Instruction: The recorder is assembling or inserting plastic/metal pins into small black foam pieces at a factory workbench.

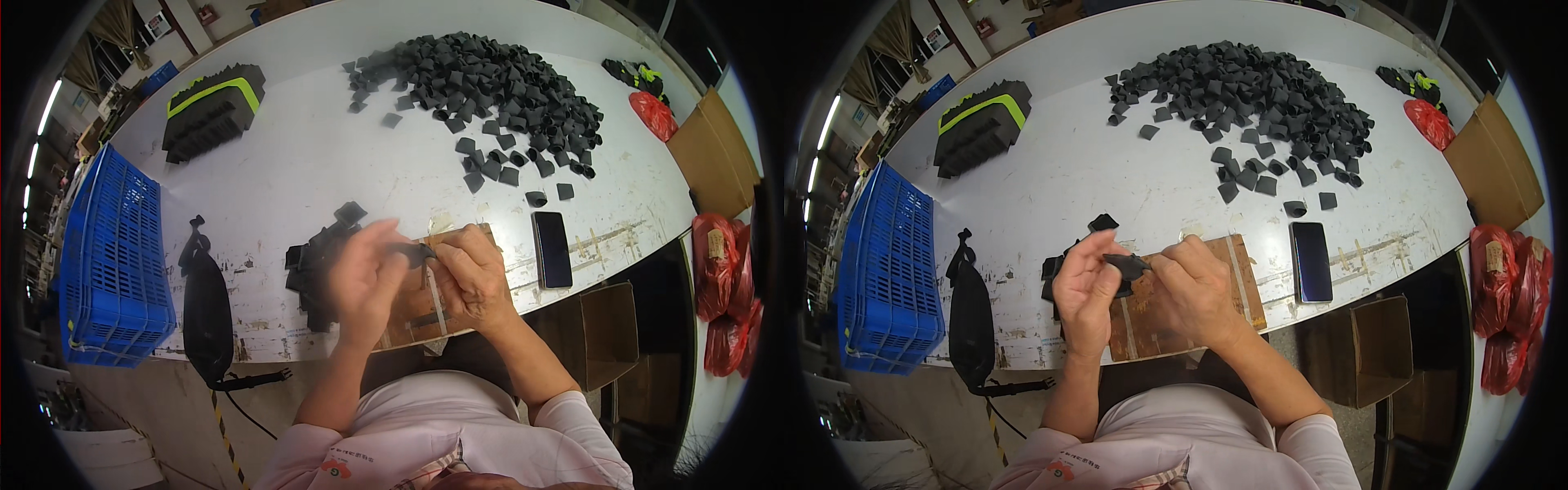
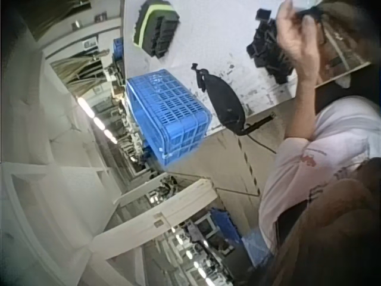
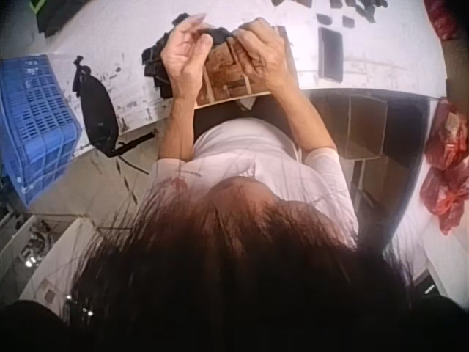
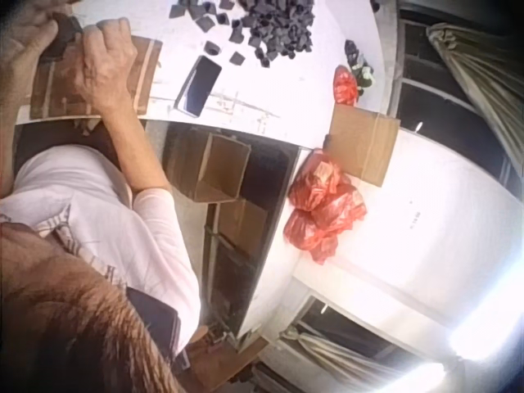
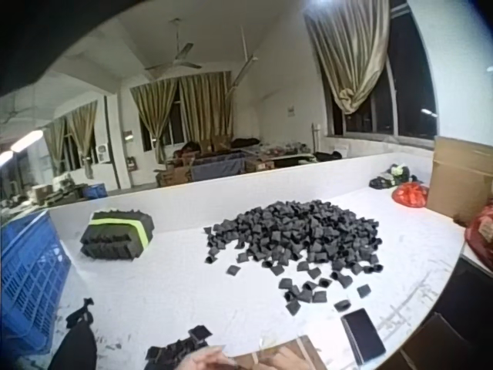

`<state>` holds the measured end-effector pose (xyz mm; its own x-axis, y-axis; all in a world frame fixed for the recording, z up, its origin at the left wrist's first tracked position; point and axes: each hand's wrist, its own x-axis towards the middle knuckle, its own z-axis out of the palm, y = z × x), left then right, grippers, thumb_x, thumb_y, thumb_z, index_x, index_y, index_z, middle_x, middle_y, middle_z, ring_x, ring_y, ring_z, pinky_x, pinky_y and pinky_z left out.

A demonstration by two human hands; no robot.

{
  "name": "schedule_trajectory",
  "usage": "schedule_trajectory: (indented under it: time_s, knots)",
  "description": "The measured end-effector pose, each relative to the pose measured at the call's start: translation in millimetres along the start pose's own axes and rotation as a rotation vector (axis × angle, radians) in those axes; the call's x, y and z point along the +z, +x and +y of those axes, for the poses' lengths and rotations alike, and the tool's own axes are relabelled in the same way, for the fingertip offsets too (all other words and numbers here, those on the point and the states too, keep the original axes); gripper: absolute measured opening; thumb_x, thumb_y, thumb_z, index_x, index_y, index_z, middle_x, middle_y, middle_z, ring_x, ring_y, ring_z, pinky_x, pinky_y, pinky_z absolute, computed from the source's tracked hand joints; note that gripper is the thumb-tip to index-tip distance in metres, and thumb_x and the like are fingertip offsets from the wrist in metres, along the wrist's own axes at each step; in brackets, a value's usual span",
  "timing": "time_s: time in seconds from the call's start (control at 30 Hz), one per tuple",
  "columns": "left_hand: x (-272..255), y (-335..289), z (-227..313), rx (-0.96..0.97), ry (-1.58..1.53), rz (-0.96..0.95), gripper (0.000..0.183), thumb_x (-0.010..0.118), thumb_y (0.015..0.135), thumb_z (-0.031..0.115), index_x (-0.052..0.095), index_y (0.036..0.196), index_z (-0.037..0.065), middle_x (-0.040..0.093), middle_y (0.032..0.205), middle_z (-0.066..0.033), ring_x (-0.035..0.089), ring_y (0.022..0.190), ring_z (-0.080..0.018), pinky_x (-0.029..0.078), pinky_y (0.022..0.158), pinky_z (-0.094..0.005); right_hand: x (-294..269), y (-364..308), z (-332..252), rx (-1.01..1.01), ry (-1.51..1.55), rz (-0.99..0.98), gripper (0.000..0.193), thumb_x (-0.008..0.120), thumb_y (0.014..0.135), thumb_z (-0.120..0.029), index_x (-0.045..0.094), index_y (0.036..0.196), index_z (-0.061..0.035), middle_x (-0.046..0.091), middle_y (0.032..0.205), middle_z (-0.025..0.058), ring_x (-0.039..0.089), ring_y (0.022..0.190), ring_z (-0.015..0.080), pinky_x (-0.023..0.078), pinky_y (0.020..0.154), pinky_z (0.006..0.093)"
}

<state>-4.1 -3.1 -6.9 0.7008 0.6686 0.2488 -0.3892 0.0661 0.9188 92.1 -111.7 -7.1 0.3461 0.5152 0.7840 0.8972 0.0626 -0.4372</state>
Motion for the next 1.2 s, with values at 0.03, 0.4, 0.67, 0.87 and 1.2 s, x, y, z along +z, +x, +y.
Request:
schedule_trajectory:
  time_s: [0.03,0.4,0.67,0.87,1.2]
  knots:
    - [2.1,3.3,3.6,0.030,0.121,-0.090,0.013,0.056,0.080,0.001,0.058,0.091,-0.004,0.057,0.089,-0.0067,0.051,0.078,-0.0102,0.041,0.073,-0.0224,-0.9,0.7,-0.3,0.028,-0.012,-0.019,0.019,0.062,0.063,0.005,0.056,0.081,0.0014,0.052,0.072,0.0098,0.048,0.058,0.0222,0.039,0.047,0.0303]
    - [-8.1,16.8,3.0,0.284,0.405,-0.245,0.005,0.060,0.075,-0.004,0.060,0.080,-0.003,0.056,0.076,-0.0073,0.051,0.068,-0.0104,0.042,0.060,-0.0203,-5.1,9.3,-3.1,0.221,0.190,-0.118,0.014,0.064,0.067,0.000,0.057,0.079,0.0000,0.051,0.069,0.0095,0.052,0.058,0.0224,0.043,0.048,0.0299]
    - [1.5,10.2,-7.0,0.141,0.247,-0.138,0.008,0.062,0.074,0.000,0.059,0.081,-0.003,0.059,0.076,-0.0064,0.053,0.068,-0.0110,0.042,0.060,-0.0228,1.5,6.3,-3.1,0.075,-0.030,-0.013,0.021,0.063,0.057,0.005,0.055,0.075,0.0003,0.050,0.065,0.0076,0.050,0.056,0.0220,0.042,0.047,0.0305]
    - [-12.0,-4.6,-10.0,-0.199,0.124,-0.245,0.020,0.055,0.081,0.004,0.054,0.099,-0.004,0.057,0.084,-0.0051,0.051,0.072,-0.0067,0.041,0.063,-0.0185,-6.2,12.2,-12.4,0.184,0.098,-0.015,0.010,0.062,0.068,0.002,0.055,0.075,0.0009,0.049,0.064,0.0086,0.049,0.054,0.0189,0.039,0.047,0.0286]
    - [25.9,-31.5,7.1,-0.057,0.126,-0.087,0.020,0.059,0.077,-0.004,0.052,0.096,-0.006,0.058,0.081,-0.0080,0.054,0.067,-0.0085,0.045,0.062,-0.0197,-9.0,-25.2,-33.8,1.279,1.411,0.203,0.016,0.054,0.085,-0.019,0.056,0.076,-0.0055,0.055,0.065,0.0016,0.048,0.054,0.0075,0.039,0.048,0.0196]
